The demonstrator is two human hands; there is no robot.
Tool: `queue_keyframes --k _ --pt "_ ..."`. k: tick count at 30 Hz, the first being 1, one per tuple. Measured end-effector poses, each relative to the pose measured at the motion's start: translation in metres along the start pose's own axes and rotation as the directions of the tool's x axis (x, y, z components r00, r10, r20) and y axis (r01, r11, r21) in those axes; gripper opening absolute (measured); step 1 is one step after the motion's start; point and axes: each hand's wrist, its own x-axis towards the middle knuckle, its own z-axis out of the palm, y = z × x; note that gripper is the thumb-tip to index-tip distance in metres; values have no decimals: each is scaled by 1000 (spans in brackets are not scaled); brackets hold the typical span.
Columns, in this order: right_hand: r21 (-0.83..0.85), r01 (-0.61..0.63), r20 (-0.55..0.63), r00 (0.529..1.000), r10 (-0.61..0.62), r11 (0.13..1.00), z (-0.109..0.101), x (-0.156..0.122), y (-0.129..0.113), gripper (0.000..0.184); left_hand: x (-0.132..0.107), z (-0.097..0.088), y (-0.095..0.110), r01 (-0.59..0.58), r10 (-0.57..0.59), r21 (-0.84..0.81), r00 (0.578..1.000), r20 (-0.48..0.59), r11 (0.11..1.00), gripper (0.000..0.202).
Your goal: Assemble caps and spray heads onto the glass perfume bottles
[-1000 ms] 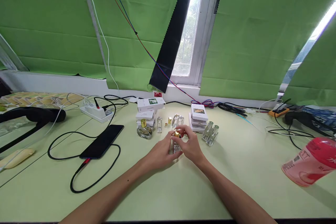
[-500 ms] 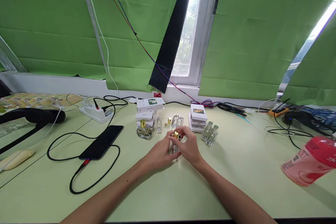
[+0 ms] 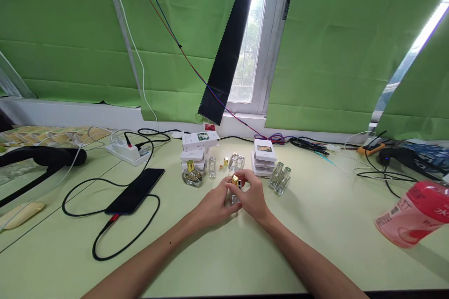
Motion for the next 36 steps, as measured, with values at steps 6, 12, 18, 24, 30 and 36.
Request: queue_keyframes --k 6,12,18,24,30,36 --pt "3 13 2 1000 -13 1000 0 0 0 14 0 0 0 0 0 21 1000 12 1000 42" --pt "12 -6 16 1000 5 1000 0 -1 0 13 -1 0 2 15 -15 40 1000 12 999 44" --pt "21 -11 17 1000 10 1000 -1 0 0 13 -1 0 4 20 -20 51 1000 11 999 46" --pt "14 -5 10 1000 4 1000 -1 -1 0 14 -1 3 -1 13 -12 48 1000 -7 999 50" --pt "26 -27 35 999 26 999 -1 -2 1 13 -1 5 -2 11 -9 83 999 -35 996 51" --pt "18 -29 52 998 28 999 -1 -2 0 13 -1 6 0 -5 11 88 998 -69 996 53"
